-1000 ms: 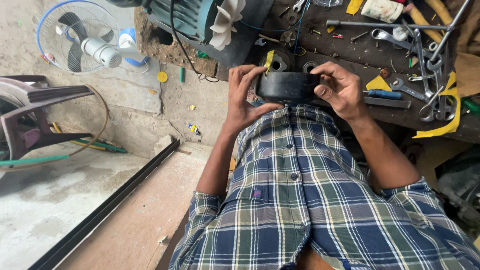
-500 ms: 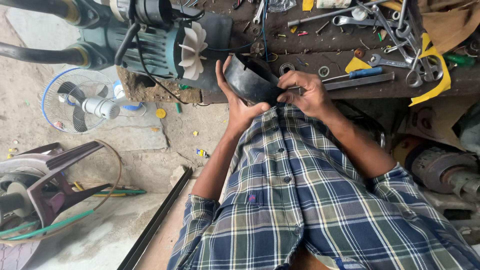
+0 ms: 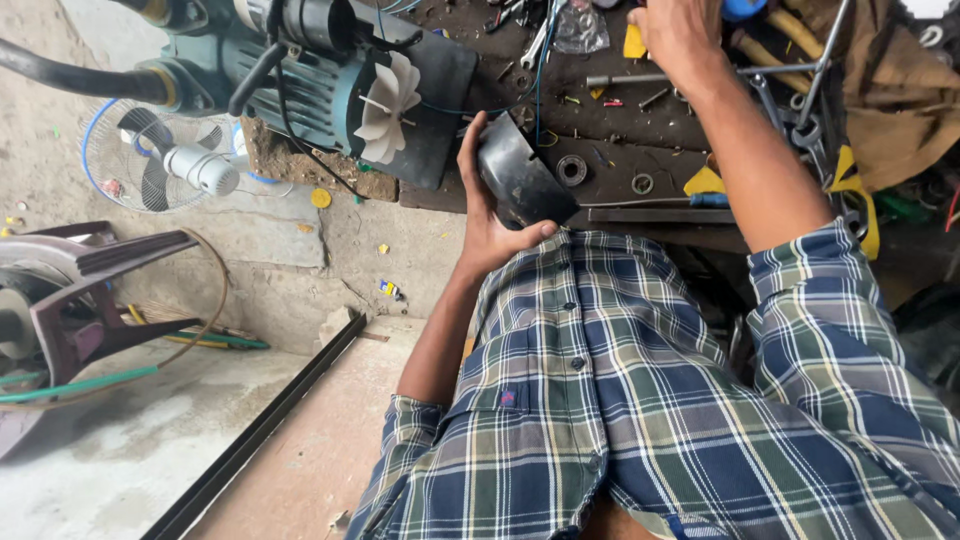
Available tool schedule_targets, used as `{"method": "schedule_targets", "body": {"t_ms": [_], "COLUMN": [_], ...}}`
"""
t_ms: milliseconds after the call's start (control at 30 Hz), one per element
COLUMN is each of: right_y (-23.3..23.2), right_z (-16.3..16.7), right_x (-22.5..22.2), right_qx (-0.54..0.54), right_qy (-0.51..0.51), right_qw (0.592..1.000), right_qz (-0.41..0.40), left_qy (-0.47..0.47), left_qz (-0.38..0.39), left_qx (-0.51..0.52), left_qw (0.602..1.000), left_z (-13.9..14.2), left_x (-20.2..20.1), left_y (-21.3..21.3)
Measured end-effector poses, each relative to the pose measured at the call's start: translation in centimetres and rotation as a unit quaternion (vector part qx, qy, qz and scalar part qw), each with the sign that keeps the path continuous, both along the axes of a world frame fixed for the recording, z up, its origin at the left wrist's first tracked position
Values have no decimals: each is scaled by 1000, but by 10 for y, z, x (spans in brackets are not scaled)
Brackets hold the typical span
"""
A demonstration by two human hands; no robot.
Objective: The person works on an electric motor placed on a workbench. They use a wrench to tighten a bolt, then use pliers to adjust a white plastic fan cover. They place a metal cover over the fan and secure it with a screwdriver.
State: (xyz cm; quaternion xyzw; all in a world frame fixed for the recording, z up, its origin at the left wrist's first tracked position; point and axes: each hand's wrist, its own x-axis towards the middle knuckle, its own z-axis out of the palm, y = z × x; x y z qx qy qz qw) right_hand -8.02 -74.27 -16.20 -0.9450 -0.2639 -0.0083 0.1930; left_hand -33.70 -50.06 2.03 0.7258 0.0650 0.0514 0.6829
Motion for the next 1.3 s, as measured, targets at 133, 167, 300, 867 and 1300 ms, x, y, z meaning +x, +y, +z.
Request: {"method": "schedule_targets", "body": {"t_ms": [133, 167, 300, 867, 1300], "right_y": [-28, -42, -98, -43, -88], "right_z": [14, 24, 75, 139, 177], "right_x": [6, 8, -3, -167, -172], "right_qx": [74, 80, 281, 269, 202], "right_qy": [-20, 33, 294, 555, 432], "right_qw": [996, 995, 912, 785, 856], "right_qz": [50, 48, -47, -60, 199], "left_qy": [-49, -62, -66, -62, -40], "left_qz": [-7, -9, -37, -132, -195], "left_qx": [86, 109, 127, 95, 115], "left_qw": [995, 992, 989, 985, 973], "left_z": [-4, -6, -10, 6, 4], "left_x": [1, 3, 5, -8, -18], "left_y": [0, 1, 8, 43, 49]}}
